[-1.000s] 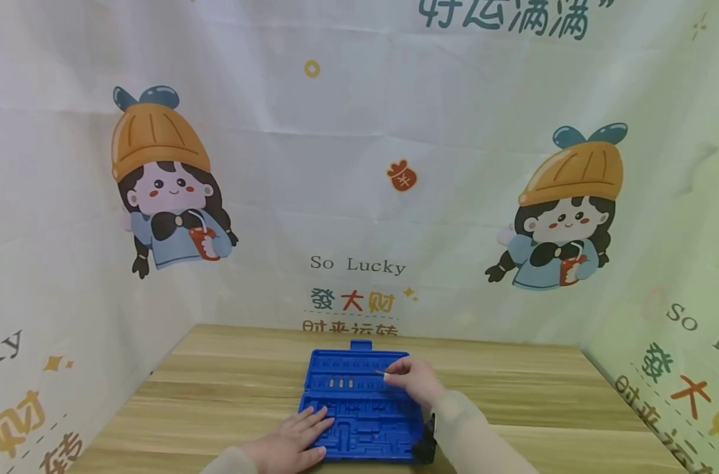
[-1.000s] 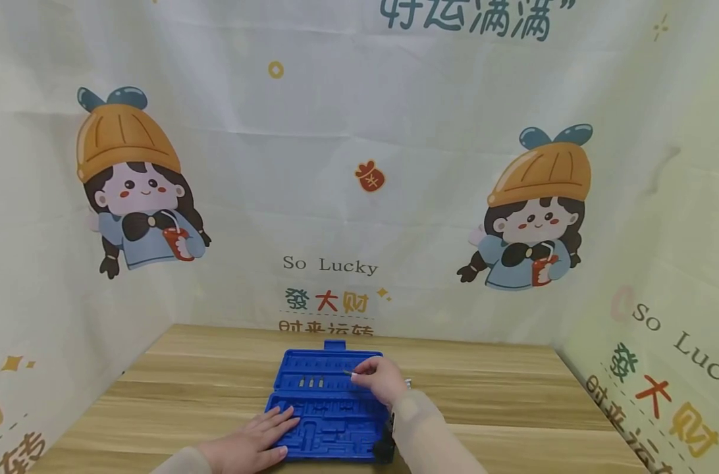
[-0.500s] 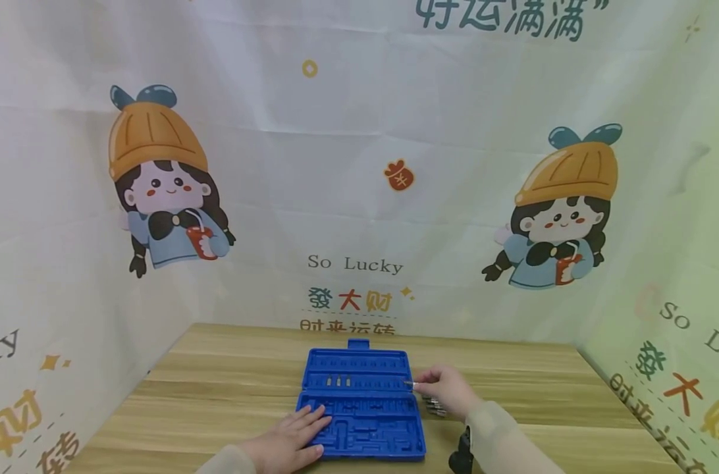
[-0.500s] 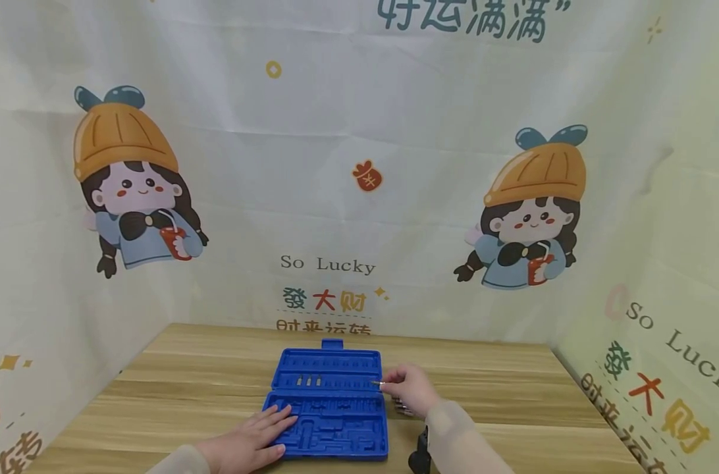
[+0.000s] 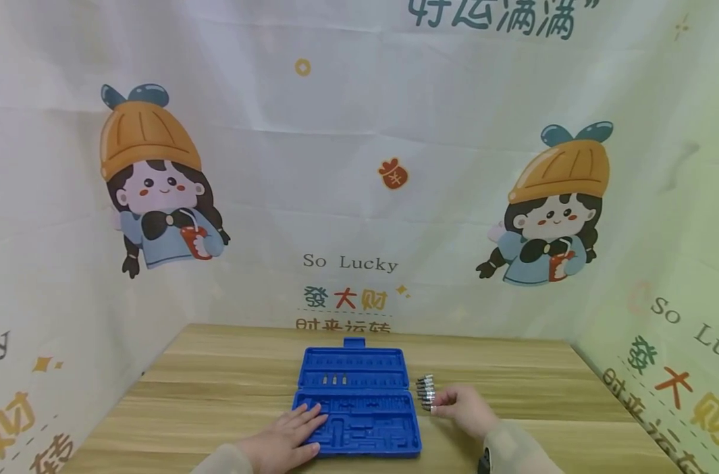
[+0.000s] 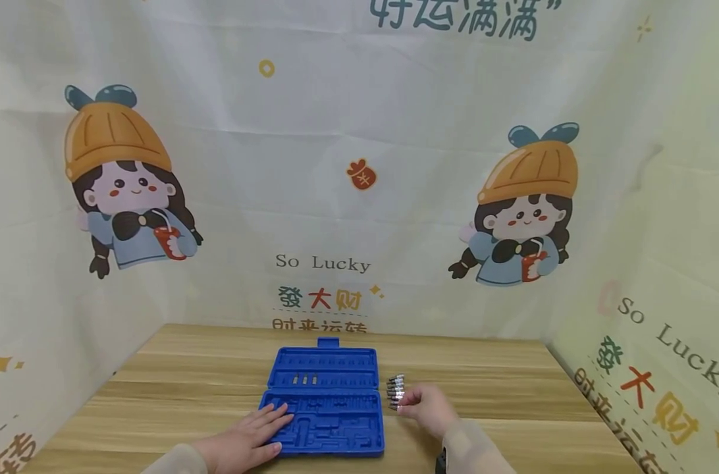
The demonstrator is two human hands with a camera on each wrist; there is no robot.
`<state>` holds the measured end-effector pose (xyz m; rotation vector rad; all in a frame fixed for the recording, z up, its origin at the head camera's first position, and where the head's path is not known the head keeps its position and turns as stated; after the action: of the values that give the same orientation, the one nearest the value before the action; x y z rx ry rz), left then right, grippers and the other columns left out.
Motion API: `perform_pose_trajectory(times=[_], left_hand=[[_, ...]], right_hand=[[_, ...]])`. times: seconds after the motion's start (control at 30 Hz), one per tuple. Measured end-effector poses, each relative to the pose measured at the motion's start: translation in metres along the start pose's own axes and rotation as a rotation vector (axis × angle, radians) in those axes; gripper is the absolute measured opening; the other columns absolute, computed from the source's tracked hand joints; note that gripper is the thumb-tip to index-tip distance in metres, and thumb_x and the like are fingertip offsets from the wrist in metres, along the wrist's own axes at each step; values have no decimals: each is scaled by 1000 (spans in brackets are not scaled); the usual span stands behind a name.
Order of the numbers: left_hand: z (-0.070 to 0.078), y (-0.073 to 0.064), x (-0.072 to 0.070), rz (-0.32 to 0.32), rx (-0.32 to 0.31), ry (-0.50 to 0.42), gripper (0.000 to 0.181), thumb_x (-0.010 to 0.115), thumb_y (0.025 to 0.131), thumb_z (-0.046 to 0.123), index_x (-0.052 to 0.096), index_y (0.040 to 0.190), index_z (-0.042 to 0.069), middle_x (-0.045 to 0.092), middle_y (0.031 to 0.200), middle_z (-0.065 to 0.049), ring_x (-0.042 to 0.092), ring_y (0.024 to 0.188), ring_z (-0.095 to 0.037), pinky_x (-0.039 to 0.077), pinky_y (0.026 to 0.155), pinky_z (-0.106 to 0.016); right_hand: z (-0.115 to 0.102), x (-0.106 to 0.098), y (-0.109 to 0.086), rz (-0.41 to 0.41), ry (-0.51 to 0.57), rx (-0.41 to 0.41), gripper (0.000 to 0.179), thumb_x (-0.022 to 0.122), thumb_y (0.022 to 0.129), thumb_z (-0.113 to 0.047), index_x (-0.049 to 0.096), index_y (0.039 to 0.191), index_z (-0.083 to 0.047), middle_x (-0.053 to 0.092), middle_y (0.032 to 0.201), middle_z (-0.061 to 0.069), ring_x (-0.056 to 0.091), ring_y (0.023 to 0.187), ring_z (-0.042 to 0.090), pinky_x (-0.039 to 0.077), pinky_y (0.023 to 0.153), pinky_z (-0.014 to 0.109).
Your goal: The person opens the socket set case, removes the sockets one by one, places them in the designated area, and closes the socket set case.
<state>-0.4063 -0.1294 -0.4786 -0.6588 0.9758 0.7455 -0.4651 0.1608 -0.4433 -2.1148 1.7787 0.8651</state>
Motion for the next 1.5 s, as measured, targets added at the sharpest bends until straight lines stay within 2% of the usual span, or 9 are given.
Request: perform_pose_trajectory(times=[0.27,0.47,0.57,0.6,0.7,0.83,1.17,1.3,1.5], left_hand=[[0,-3,-1,-6,-14,-6,61,41,101,49,34,151,14,27,157,-7,17,145,-33,17,112,-56],[-2,1,1,-4,12,-15,62,40,100,49,34,151,12,27,157,-9,18,144,-35,17,112,-58],[-11,5,7,-12,36,-31,63,39,100,51,32,152,16,24,158,-7,15,145,-32,13,115,-52],[-14,7,8,-7,48,-43,63,39,100,52,31,152,18,24,158,-5,13,146,-29,10,116,-45],[-20,10,12,-11,64,-56,63,37,99,55,28,153,23,21,159,-3,10,147,-26,7,117,-43],[-21,11,13,-11,55,-35,66,33,98,59,27,154,24,20,159,-2,11,146,-29,12,114,-54],[-3,2,1,-2,0,16,62,41,101,48,34,151,13,27,157,-7,18,144,-34,17,112,-56],[-2,1,0,-2,-12,25,60,42,101,46,34,151,13,28,157,-7,18,144,-33,18,112,-56],[-2,1,0,-8,-9,13,61,41,101,48,34,151,13,27,157,-7,18,144,-33,17,112,-57]], right_hand=[[6,1,-6,42,-80,14,13,79,73,-3,65,74,-4,61,72,-2,51,67,13,43,61,30],[1,0,-8,55,-148,5,17,79,71,-2,63,70,-6,59,69,-3,49,65,13,41,60,29],[-1,0,-8,64,-182,8,20,80,70,-2,61,68,-7,57,67,-4,48,64,12,40,59,28],[-1,-1,-7,67,-193,13,20,80,70,-2,60,68,-7,57,67,-4,48,64,12,40,60,29],[-1,-1,-7,75,-217,41,21,80,70,-2,60,68,-8,56,67,-4,48,64,12,40,61,29],[-1,-2,-6,81,-233,67,21,80,70,-2,60,68,-8,55,67,-3,48,65,13,41,61,30],[-1,-5,-6,107,-235,67,24,81,68,-2,58,68,-8,54,66,-2,48,63,14,40,59,30],[-2,-6,-5,113,-205,71,23,81,67,-1,58,69,-6,55,67,-2,48,64,15,40,59,30],[-10,-6,4,88,-143,115,18,77,74,-1,59,76,-4,56,71,1,50,66,16,42,58,30]])
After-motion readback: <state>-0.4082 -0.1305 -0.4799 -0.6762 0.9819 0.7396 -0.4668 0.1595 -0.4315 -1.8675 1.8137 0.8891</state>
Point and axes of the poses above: each hand's wrist, its own y-axis towards the middle knuckle, its own x-axis out of the palm, z = x × y, the point moved 10 cm from there along y, towards the middle knuckle
